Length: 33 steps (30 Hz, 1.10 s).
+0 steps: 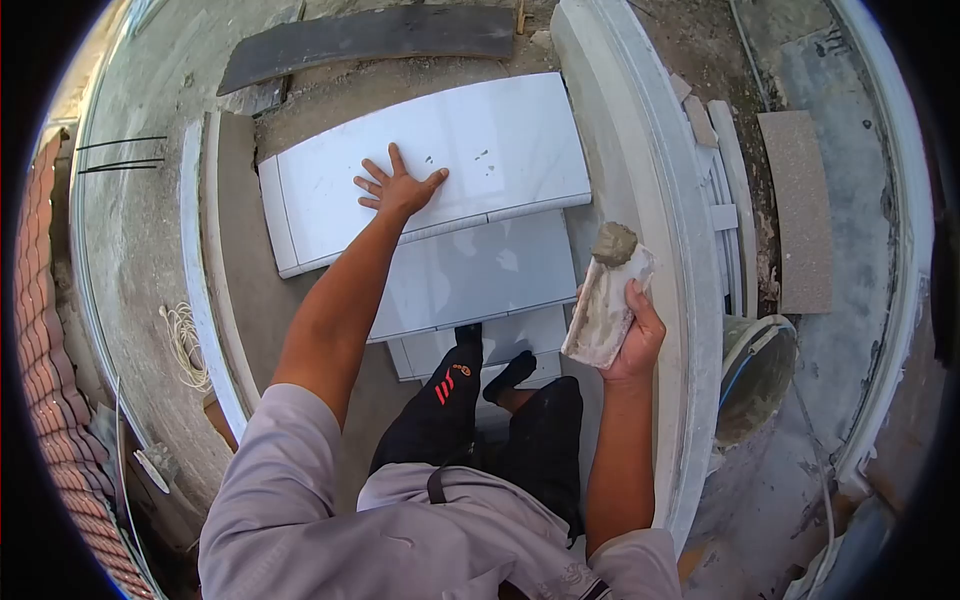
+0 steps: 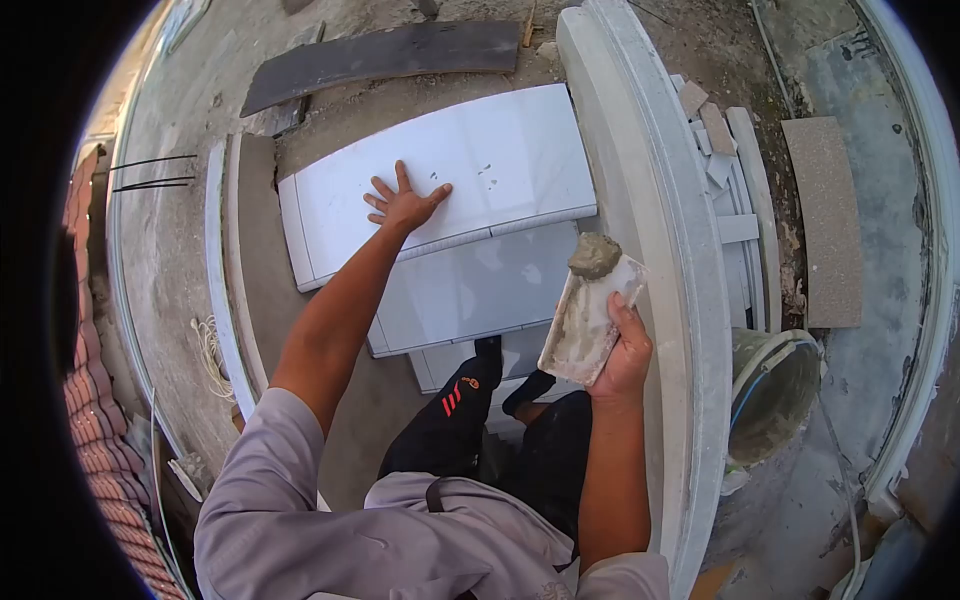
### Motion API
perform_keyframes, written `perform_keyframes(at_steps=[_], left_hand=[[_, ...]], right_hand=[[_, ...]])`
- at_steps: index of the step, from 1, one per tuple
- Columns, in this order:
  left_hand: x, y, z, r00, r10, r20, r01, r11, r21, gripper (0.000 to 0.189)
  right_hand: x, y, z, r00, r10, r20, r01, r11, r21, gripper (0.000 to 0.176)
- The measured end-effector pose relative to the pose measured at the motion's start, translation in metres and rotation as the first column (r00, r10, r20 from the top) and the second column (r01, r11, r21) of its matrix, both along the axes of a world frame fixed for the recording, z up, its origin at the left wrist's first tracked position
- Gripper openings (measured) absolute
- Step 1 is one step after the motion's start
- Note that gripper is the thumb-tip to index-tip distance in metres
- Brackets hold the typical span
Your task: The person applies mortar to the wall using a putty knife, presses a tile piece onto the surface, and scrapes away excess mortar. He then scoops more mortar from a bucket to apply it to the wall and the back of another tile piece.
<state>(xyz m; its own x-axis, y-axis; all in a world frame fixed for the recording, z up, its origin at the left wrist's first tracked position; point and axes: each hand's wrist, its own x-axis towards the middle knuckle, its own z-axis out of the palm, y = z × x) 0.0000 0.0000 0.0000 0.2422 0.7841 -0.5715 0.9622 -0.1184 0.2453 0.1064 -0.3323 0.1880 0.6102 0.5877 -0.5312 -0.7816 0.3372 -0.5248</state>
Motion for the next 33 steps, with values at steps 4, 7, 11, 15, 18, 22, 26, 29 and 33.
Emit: perform_keyframes(at_steps=[4,7,11,15,18,22,26,29,33], left_hand=[[0.016,0.015,-0.004,0.999,0.043,-0.03,-0.044,0.999,-0.016,0.141],[0.019,0.008,-0.012,0.998,0.052,-0.029,-0.052,0.999,-0.002,0.143],[0.015,0.017,-0.011,0.998,0.022,-0.052,-0.021,1.0,0.014,0.144],[0.017,0.016,-0.009,0.996,0.017,-0.083,-0.016,1.0,0.007,0.145],[0.018,0.016,-0.008,0.995,0.012,-0.098,-0.012,1.0,0.002,0.144],[0.018,0.016,-0.007,0.995,0.0,-0.104,0.001,1.0,0.009,0.145],[0.018,0.015,-0.007,0.997,-0.012,-0.07,0.012,1.0,0.009,0.145],[0.014,0.018,-0.007,0.999,-0.028,-0.02,0.029,0.999,0.024,0.146],[0.014,0.008,-0.011,0.986,-0.166,0.034,0.158,0.973,0.168,0.136]], right_hand=[[0.031,0.041,-0.03,0.997,-0.036,-0.073,0.029,0.996,-0.083,0.045],[0.056,0.058,-0.044,0.996,0.009,-0.088,-0.016,0.996,-0.083,0.042],[0.067,0.079,-0.063,0.993,0.021,-0.112,-0.027,0.998,-0.059,0.042],[0.059,0.1,-0.075,0.989,-0.012,-0.146,0.009,1.0,-0.02,0.042],[0.049,0.114,-0.093,0.982,-0.042,-0.182,0.057,0.995,0.079,0.042],[0.046,0.129,-0.12,0.98,-0.111,-0.165,0.13,0.985,0.113,0.042],[0.055,0.142,-0.141,0.983,-0.175,0.061,0.173,0.984,0.036,0.04],[0.069,0.156,-0.167,0.915,-0.14,0.378,0.184,0.979,-0.083,0.038],[0.095,0.166,-0.153,0.636,0.25,0.73,0.276,0.81,-0.518,0.034]])
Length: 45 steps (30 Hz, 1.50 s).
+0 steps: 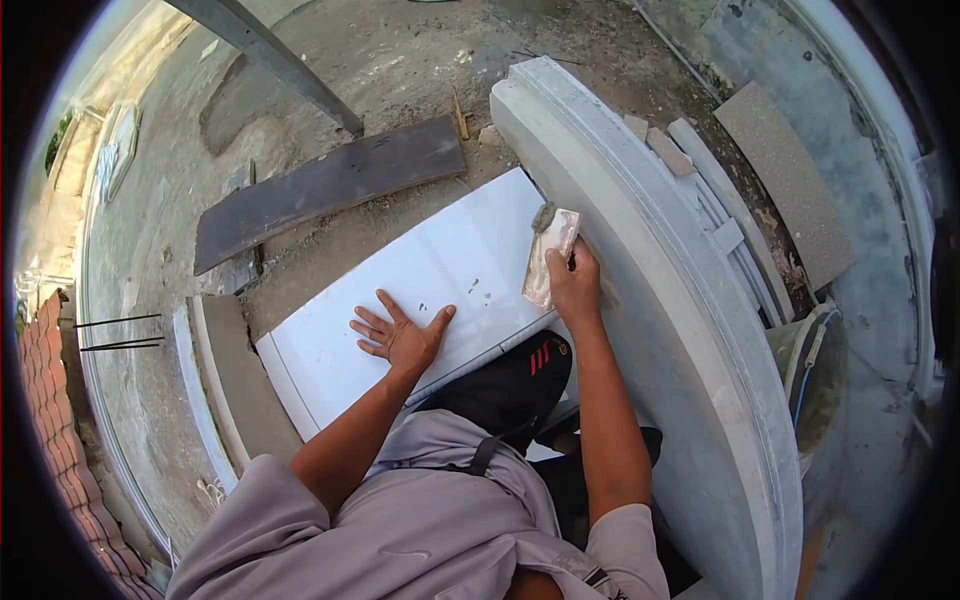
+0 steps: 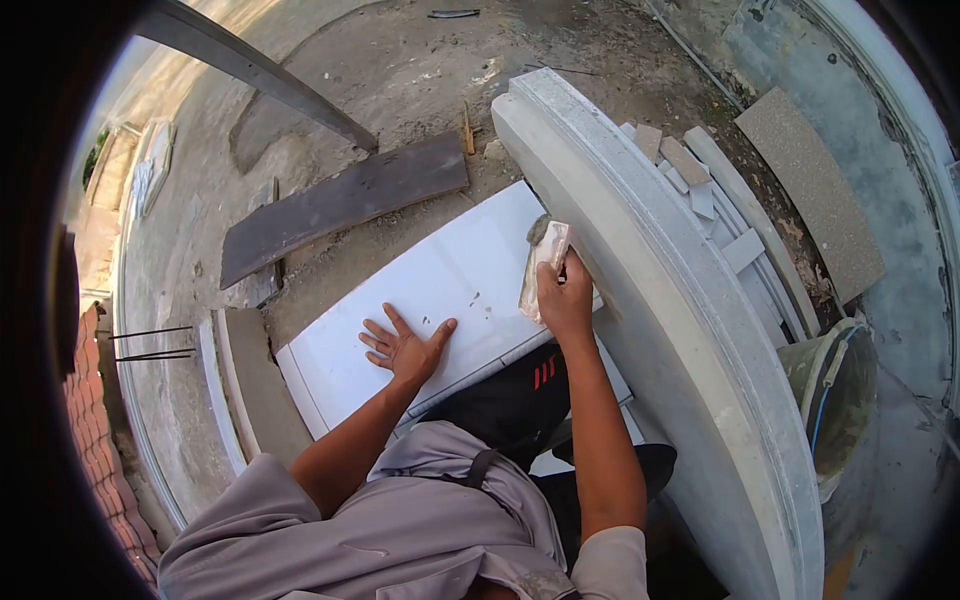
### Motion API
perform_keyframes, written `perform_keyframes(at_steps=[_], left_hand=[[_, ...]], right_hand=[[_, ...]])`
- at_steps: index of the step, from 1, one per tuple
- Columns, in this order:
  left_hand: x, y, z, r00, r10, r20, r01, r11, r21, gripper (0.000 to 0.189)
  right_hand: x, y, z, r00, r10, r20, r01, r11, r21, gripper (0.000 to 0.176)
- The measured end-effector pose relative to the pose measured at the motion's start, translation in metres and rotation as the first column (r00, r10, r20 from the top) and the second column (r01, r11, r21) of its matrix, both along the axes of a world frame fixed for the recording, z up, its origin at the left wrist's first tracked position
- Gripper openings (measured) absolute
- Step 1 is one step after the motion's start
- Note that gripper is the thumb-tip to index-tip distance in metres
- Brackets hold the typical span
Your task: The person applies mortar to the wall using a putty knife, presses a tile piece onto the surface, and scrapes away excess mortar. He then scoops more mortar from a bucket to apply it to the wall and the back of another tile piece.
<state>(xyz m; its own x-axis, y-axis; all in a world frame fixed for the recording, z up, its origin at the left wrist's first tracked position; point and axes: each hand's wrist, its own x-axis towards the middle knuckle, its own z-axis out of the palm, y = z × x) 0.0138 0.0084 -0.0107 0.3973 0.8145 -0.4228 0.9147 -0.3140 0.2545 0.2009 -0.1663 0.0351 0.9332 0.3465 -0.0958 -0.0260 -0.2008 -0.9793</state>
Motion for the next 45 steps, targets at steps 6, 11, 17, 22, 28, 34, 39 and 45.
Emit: perform_keyframes(at_steps=[6,11,17,22,28,34,39,45], left_hand=[[-0.009,0.0,0.004,0.951,-0.28,0.13,0.256,0.951,0.172,0.108],[-0.009,0.007,-0.001,0.928,-0.332,0.169,0.305,0.937,0.168,0.106],[-0.013,0.008,-0.002,0.921,-0.345,0.182,0.33,0.938,0.11,0.106],[-0.01,0.013,-0.001,0.921,-0.346,0.177,0.337,0.938,0.077,0.105],[-0.002,0.015,-0.005,0.901,-0.392,0.185,0.377,0.919,0.111,0.104],[0.003,0.015,-0.008,0.888,-0.42,0.185,0.399,0.906,0.14,0.104],[0.011,0.016,-0.006,0.887,-0.426,0.176,0.409,0.904,0.128,0.103],[0.018,0.017,-0.011,0.876,-0.446,0.181,0.417,0.891,0.179,0.102]], right_hand=[[0.027,0.046,0.022,0.764,0.153,0.626,0.09,0.936,-0.34,0.04],[0.05,0.081,-0.019,0.609,0.31,0.73,0.203,0.829,-0.521,0.038],[0.053,0.087,-0.045,0.62,0.326,0.714,0.291,0.749,-0.595,0.039],[0.05,0.089,-0.04,0.643,0.331,0.691,0.282,0.736,-0.615,0.043],[0.045,0.077,-0.038,0.621,0.327,0.713,0.283,0.754,-0.593,0.044],[0.041,0.072,-0.034,0.598,0.301,0.743,0.291,0.782,-0.551,0.043],[0.04,0.069,-0.031,0.599,0.297,0.744,0.311,0.769,-0.558,0.043],[0.037,0.063,-0.027,0.629,0.316,0.71,0.295,0.748,-0.594,0.045]])
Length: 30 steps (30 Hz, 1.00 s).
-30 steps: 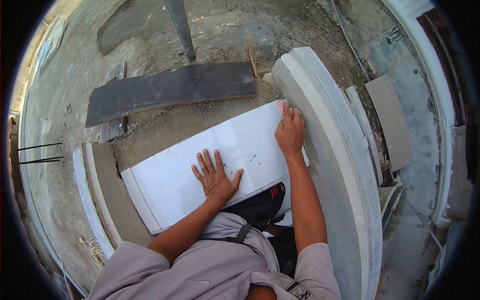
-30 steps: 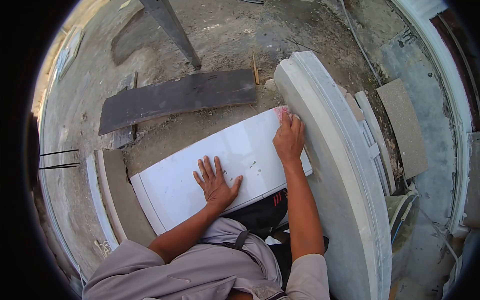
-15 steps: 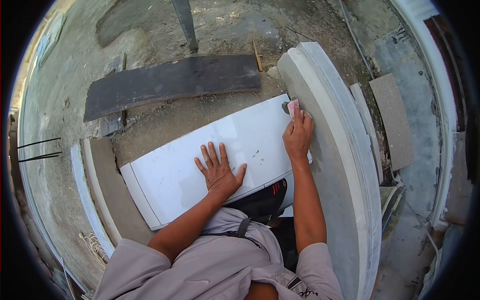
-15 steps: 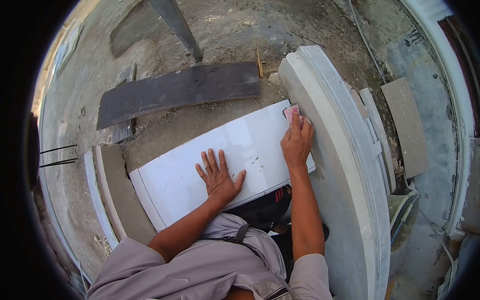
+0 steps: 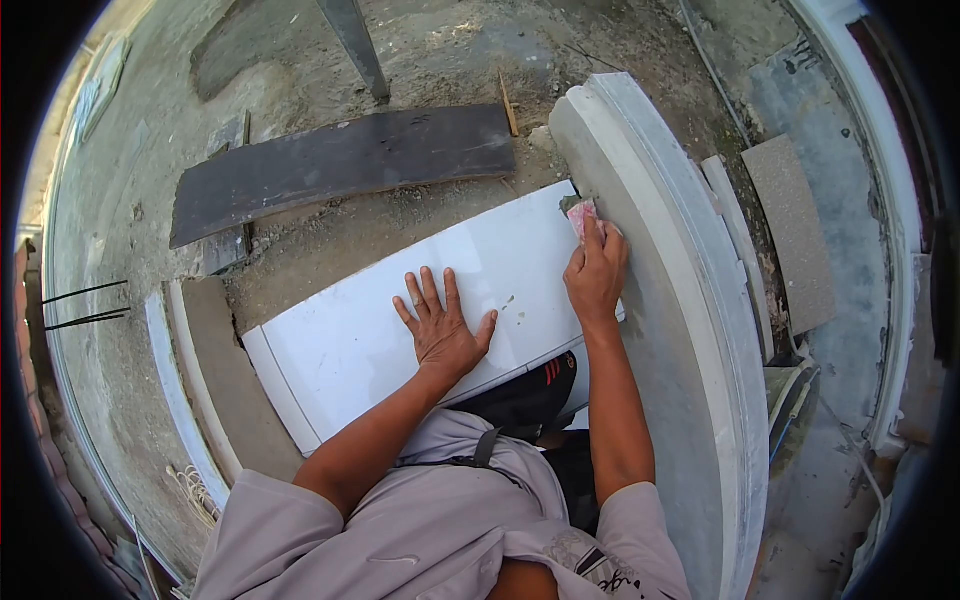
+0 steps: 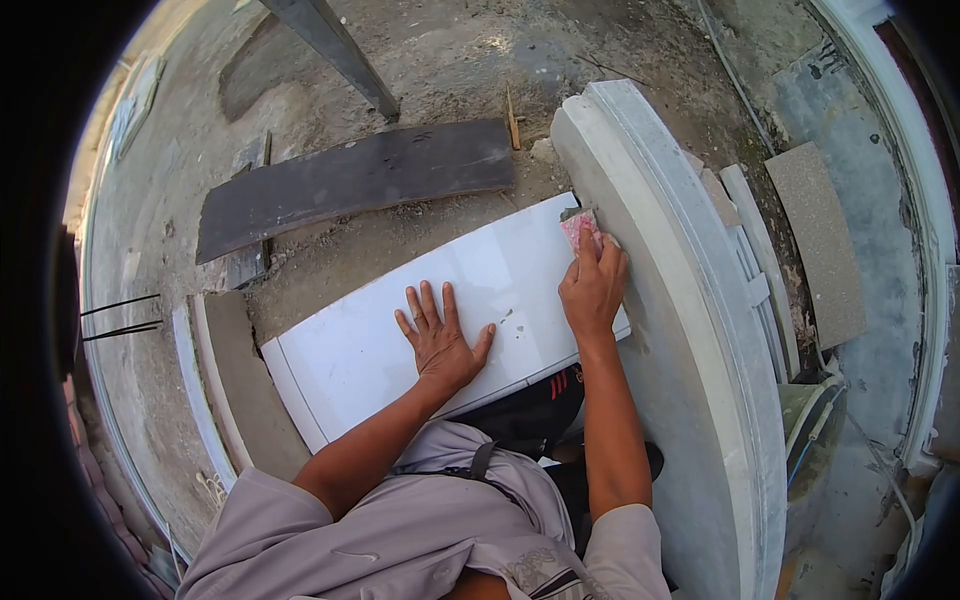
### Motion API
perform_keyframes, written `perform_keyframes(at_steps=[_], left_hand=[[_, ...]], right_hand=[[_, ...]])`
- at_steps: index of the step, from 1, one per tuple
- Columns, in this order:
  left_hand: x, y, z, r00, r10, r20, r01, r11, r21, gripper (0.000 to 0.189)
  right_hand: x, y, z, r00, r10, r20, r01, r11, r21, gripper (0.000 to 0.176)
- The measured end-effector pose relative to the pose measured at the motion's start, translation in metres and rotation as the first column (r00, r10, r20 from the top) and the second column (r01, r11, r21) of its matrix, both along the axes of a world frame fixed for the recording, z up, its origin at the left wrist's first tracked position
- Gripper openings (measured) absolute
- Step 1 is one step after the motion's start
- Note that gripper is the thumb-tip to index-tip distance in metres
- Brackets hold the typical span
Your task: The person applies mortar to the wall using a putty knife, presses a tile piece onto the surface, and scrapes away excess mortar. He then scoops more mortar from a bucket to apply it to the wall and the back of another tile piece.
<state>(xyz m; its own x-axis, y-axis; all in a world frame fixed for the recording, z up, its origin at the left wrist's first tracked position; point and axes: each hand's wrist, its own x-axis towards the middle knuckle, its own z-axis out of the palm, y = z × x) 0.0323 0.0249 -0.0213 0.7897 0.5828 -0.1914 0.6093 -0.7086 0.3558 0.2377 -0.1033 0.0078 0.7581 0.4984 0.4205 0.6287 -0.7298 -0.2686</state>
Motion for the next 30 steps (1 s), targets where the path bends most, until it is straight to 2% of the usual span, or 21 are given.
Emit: perform_keyframes(at_steps=[1,4,7,10,13,16,21,25,28,30], left_hand=[[0.0,-0.001,0.0,1.0,0.004,-0.003,-0.004,1.0,0.0,0.102],[0.001,0.001,0.0,1.0,0.005,-0.005,-0.005,1.0,0.007,0.102],[0.002,0.0,0.002,1.0,0.004,0.001,-0.004,1.0,0.006,0.102],[0.0,-0.002,0.003,1.0,0.008,-0.004,-0.008,1.0,0.005,0.101],[0.001,0.0,0.002,1.0,0.01,0.005,-0.01,1.0,0.019,0.101],[0.001,-0.001,0.002,1.0,0.008,0.003,-0.008,1.0,0.02,0.101],[0.001,-0.001,0.003,1.0,0.014,0.001,-0.014,1.0,0.012,0.101],[0.002,0.0,0.003,1.0,0.011,0.0,-0.011,1.0,0.002,0.101],[0.003,0.001,0.003,1.0,0.011,0.003,-0.011,1.0,0.007,0.101],[0.002,-0.001,0.005,1.0,0.01,-0.007,-0.01,1.0,0.005,0.101]], right_hand=[[-0.005,0.002,0.004,1.0,0.002,0.029,-0.003,1.0,0.027,0.045],[-0.014,0.002,0.002,0.994,0.08,-0.074,-0.087,0.992,-0.088,0.044],[-0.007,0.007,-0.013,0.996,0.04,-0.076,-0.052,0.986,-0.158,0.041],[0.015,0.017,-0.016,0.999,0.025,-0.027,-0.029,0.987,-0.155,0.038],[0.009,0.026,-0.007,0.997,0.055,-0.05,-0.062,0.985,-0.162,0.037],[0.014,0.032,-0.012,0.997,-0.022,-0.079,0.009,0.989,-0.15,0.038],[0.014,0.043,-0.012,0.998,0.007,-0.063,-0.016,0.99,-0.137,0.038],[0.013,0.038,-0.008,0.996,-0.068,-0.06,0.062,0.993,-0.099,0.039],[-0.009,0.029,0.002,0.999,-0.032,-0.035,0.029,0.994,-0.101,0.039],[-0.003,0.028,-0.008,0.996,-0.09,-0.025,0.086,0.988,-0.124,0.039]])
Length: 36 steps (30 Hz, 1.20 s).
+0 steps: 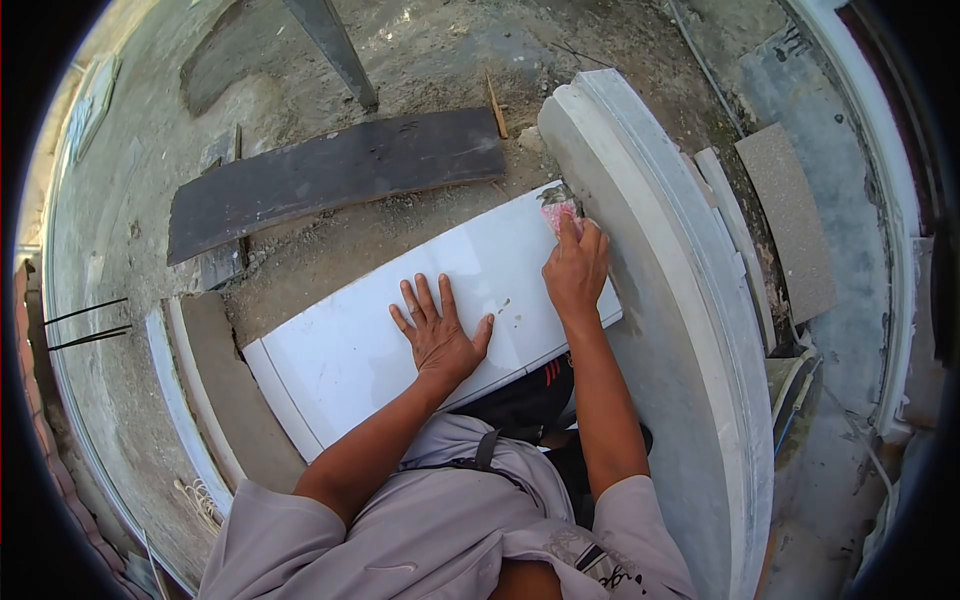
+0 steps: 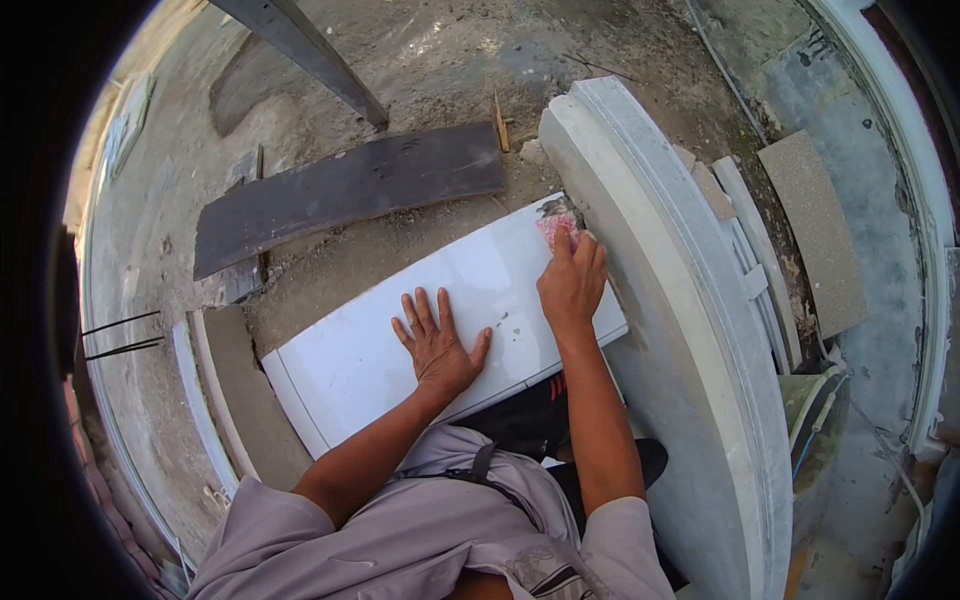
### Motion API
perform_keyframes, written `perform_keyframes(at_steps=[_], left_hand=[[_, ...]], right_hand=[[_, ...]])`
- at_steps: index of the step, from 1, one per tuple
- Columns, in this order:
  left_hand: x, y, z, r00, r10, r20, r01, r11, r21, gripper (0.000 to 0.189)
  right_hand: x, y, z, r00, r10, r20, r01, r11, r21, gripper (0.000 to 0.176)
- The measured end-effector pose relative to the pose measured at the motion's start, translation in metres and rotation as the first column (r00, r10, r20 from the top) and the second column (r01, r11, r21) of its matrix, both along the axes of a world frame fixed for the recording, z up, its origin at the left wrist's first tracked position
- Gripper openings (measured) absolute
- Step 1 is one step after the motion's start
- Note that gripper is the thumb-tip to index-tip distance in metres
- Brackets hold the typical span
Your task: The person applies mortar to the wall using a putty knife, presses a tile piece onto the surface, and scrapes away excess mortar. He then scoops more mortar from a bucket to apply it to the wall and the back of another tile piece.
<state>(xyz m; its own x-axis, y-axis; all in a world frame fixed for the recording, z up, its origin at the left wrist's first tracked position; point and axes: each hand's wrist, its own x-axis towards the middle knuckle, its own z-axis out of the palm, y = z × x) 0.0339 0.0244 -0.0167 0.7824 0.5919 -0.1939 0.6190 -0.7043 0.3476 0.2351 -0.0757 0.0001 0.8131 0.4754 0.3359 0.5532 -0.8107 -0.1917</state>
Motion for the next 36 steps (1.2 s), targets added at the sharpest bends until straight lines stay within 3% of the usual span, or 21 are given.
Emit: perform_keyframes(at_steps=[4,7,9,11,12,13,14,15,17,19,21,22,24,25,26,27,29,30,32,34,36], left_hand=[[0.001,0.001,0.001,1.0,0.012,0.018,-0.013,1.0,0.011,0.099],[-0.003,-0.001,0.004,0.995,0.013,0.102,-0.019,0.998,0.054,0.087],[-0.005,0.0,0.007,0.985,-0.048,0.164,0.038,0.997,0.064,0.075],[0.004,-0.003,0.001,0.856,-0.137,0.498,0.268,0.942,-0.202,0.056],[0.016,-0.019,0.017,0.875,0.056,0.482,0.281,0.751,-0.597,0.053],[0.03,-0.036,0.047,0.909,0.277,0.311,0.208,0.344,-0.915,0.056],[0.039,-0.048,0.062,0.906,0.348,0.242,0.255,0.01,-0.967,0.056],[0.049,-0.054,0.072,0.91,0.391,0.136,0.273,-0.32,-0.907,0.056],[0.063,-0.066,0.084,0.925,0.374,0.068,0.219,-0.379,-0.899,0.055],[0.074,-0.074,0.088,0.929,0.366,0.048,0.209,-0.415,-0.885,0.041],[0.085,-0.066,0.08,0.942,0.319,0.11,0.244,-0.421,-0.874,0.029],[0.089,-0.061,0.081,0.941,0.325,0.094,0.23,-0.412,-0.882,0.027],[0.095,-0.044,0.068,0.95,0.295,0.099,0.231,-0.457,-0.859,0.031],[0.098,-0.044,0.072,0.959,0.267,0.092,0.21,-0.455,-0.866,0.032],[0.099,-0.042,0.069,0.961,0.274,0.035,0.15,-0.411,-0.899,0.046],[0.1,-0.047,0.073,0.973,0.224,0.052,0.152,-0.46,-0.875,0.053],[0.1,-0.05,0.072,0.984,0.178,0.013,0.096,-0.465,-0.88,0.052],[0.1,-0.052,0.074,0.983,0.18,-0.015,0.073,-0.469,-0.88,0.051],[0.098,-0.056,0.076,0.98,0.188,-0.066,0.032,-0.477,-0.878,0.048],[0.095,-0.033,0.058,0.969,0.189,-0.156,-0.051,-0.467,-0.883,0.043],[0.094,-0.02,0.054,0.966,0.184,-0.183,-0.084,-0.443,-0.893,0.037]], right_hand=[[-0.002,-0.001,0.004,1.0,-0.005,-0.015,0.006,0.997,0.08,0.038],[-0.02,-0.006,0.028,1.0,0.023,0.004,-0.023,0.95,0.31,0.038],[-0.03,-0.02,0.042,0.956,0.03,-0.293,0.154,0.798,0.583,0.041],[-0.036,-0.034,0.048,0.861,0.043,-0.507,0.39,0.583,0.713,0.047],[-0.04,-0.037,0.047,0.826,0.104,-0.554,0.461,0.441,0.77,0.051],[-0.047,-0.041,0.046,0.798,0.184,-0.574,0.514,0.288,0.808,0.055],[-0.057,-0.048,0.055,0.787,0.16,-0.595,0.54,0.286,0.791,0.057],[-0.065,-0.052,0.068,0.776,0.148,-0.613,0.561,0.283,0.778,0.06],[-0.075,-0.067,0.08,0.754,0.24,-0.612,0.555,0.266,0.788,0.063],[-0.08,-0.095,0.092,0.794,0.266,-0.547,0.43,0.391,0.814,0.066],[-0.096,-0.146,0.115,0.761,0.271,-0.589,0.347,0.597,0.723,0.072],[-0.105,-0.19,0.151,0.712,0.346,-0.611,0.326,0.607,0.724,0.066],[-0.116,-0.29,0.199,0.863,0.23,-0.449,0.127,0.763,0.634,0.053],[-0.123,-0.338,0.233,0.926,0.054,-0.373,0.232,0.698,0.678,0.039],[-0.123,-0.391,0.245,0.94,-0.221,-0.261,0.342,0.652,0.677,0.032],[-0.118,-0.443,0.255,0.865,-0.478,-0.155,0.435,0.558,0.707,0.025],[-0.102,-0.554,0.285,0.525,-0.84,-0.139,0.742,0.372,0.557,0.022],[-0.098,-0.618,0.281,0.438,-0.892,-0.112,0.837,0.359,0.414,0.022],[-0.094,-0.721,0.256,0.411,-0.883,-0.228,0.909,0.378,0.173,0.021],[-0.09,-0.788,0.218,0.3,-0.778,-0.552,0.932,0.361,-0.002,0.02],[-0.09,-0.809,0.183,0.317,-0.77,-0.554,0.815,0.519,-0.256,0.021]])
